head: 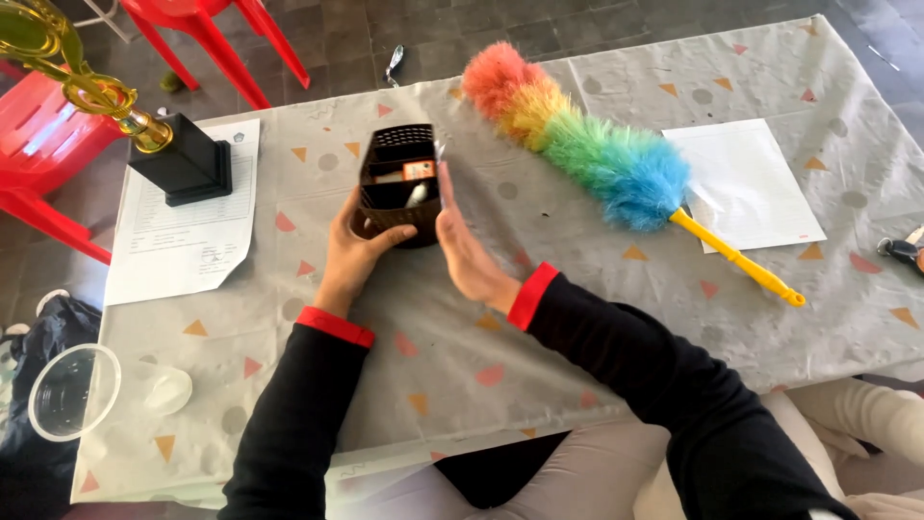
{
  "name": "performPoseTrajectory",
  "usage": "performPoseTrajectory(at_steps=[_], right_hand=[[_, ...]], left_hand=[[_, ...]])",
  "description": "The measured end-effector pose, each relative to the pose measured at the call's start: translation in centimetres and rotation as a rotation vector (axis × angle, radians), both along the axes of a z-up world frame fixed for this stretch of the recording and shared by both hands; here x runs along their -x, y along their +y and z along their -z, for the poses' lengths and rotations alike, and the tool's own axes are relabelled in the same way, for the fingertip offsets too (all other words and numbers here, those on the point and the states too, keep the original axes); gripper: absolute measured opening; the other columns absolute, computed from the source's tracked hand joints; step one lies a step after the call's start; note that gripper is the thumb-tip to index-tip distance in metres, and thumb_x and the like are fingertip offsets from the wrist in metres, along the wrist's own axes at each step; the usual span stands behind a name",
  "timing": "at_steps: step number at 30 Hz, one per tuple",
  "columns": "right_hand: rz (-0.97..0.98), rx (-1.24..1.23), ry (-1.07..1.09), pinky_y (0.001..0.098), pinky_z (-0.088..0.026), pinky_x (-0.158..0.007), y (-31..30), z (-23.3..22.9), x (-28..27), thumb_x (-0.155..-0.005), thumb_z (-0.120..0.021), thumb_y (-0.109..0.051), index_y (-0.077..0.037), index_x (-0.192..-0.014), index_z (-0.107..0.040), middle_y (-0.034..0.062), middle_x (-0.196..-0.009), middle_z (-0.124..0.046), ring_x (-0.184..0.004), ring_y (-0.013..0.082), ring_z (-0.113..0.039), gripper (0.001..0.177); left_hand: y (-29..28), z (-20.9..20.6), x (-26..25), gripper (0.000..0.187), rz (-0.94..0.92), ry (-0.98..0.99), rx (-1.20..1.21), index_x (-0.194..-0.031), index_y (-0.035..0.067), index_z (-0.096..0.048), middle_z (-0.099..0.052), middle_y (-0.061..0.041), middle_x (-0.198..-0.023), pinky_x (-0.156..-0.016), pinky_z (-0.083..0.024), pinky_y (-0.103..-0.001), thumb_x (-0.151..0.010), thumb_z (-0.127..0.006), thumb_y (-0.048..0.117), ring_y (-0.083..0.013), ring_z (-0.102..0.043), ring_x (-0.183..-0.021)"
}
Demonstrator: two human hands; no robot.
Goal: Cleaning a marker with a tissue and organizing it along with other stationery into a desk caddy.
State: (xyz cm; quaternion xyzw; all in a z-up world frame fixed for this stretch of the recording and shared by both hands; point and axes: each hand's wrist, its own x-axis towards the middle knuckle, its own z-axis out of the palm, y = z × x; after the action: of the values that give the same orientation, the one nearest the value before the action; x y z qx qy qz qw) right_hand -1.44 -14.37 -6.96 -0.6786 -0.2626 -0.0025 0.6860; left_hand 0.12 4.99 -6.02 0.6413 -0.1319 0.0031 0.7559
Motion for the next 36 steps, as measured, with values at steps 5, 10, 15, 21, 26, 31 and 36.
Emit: performPoseTrajectory(at_steps=[5, 10, 15, 21, 26, 31, 36], right_hand=[[-0.073, 0.011, -0.024, 0.0415, -0.001, -0.131, 0.1, -1.4, 0.8, -0.109, -0.023, -0.062, -0.005, -0.164, 0.015, 0.0138, -0.176, 0.013, -0.163, 0.0272, 0.011, 0.088], [-0.009, -0.081, -0.005, 0.0382, 0.001, -0.131, -0.7, 0.0, -1.3, -0.111, -0.019, -0.059, -0.004, -0.165, 0.009, 0.0134, -0.177, 0.005, -0.163, 0.0253, 0.007, 0.083], [0.042, -0.125, 0.044, 0.0363, -0.002, -0.13, -1.9, 0.2, -3.3, -0.109, -0.018, -0.06, -0.003, -0.166, 0.005, 0.0135, -0.176, -0.001, -0.163, 0.0244, 0.001, 0.084], [0.173, -0.106, 0.087, 0.0348, -0.004, -0.129, -2.8, 1.9, -4.9, -0.109, -0.02, -0.058, -0.002, -0.165, -0.005, 0.0123, -0.174, -0.007, -0.161, 0.0227, -0.002, 0.081], [0.338, -0.121, 0.148, 0.0332, -0.02, -0.126, -3.0, 5.1, -6.8, -0.111, -0.038, -0.047, 0.001, -0.158, -0.033, 0.0125, -0.165, -0.035, -0.155, 0.0205, -0.028, 0.067], [0.356, -0.257, 0.088, 0.0271, -0.038, -0.111, -2.9, 2.1, -5.9, -0.11, -0.053, -0.035, -0.002, -0.143, -0.053, 0.0034, -0.134, -0.06, -0.126, 0.011, -0.051, 0.048], [0.527, -0.269, 0.135, 0.0253, -0.044, -0.094, -4.2, 3.2, -6.7, -0.106, -0.061, -0.025, -0.003, -0.13, -0.06, 0.0002, -0.113, -0.06, -0.105, 0.0092, -0.053, 0.033]], left_hand=[[0.2, -0.4, -0.1, 0.071, -0.056, -0.033, -0.008, -0.145, -0.001, -0.053, -0.067, -0.008, -0.129, -0.101, -0.055, -0.032, -0.081, -0.085, -0.002, -0.0163, -0.064, -0.12], [1.0, 0.1, -0.4, 0.079, 0.075, -0.011, -0.018, -0.145, -0.001, -0.053, -0.067, -0.006, -0.13, -0.103, -0.053, -0.033, -0.073, -0.087, -0.003, -0.0144, -0.064, -0.119], [1.1, -0.1, -0.3, 0.081, 0.133, 0.001, -0.106, -0.145, -0.002, -0.055, -0.068, -0.006, -0.129, -0.103, -0.053, -0.033, -0.071, -0.088, -0.002, -0.0142, -0.064, -0.118], [1.7, 0.1, -0.6, 0.083, 0.215, 0.003, -0.151, -0.145, -0.003, -0.056, -0.068, -0.007, -0.131, -0.105, -0.052, -0.033, -0.069, -0.089, -0.002, -0.0147, -0.063, -0.12], [2.2, 0.6, -0.7, 0.079, 0.297, 0.013, -0.108, -0.145, -0.003, -0.055, -0.067, -0.006, -0.135, -0.11, -0.049, -0.034, -0.072, -0.088, -0.003, -0.0147, -0.061, -0.125], [2.3, 2.2, -1.8, 0.071, 0.134, -0.127, -0.213, -0.138, -0.002, -0.062, -0.07, -0.006, -0.131, -0.111, -0.049, -0.034, -0.073, -0.09, 0.004, -0.0139, -0.062, -0.126], [3.1, 3.9, -3.1, 0.06, -0.044, -0.227, -0.238, -0.137, 0.002, -0.064, -0.072, -0.008, -0.13, -0.107, -0.053, -0.034, -0.082, -0.087, 0.001, -0.0152, -0.065, -0.121]])
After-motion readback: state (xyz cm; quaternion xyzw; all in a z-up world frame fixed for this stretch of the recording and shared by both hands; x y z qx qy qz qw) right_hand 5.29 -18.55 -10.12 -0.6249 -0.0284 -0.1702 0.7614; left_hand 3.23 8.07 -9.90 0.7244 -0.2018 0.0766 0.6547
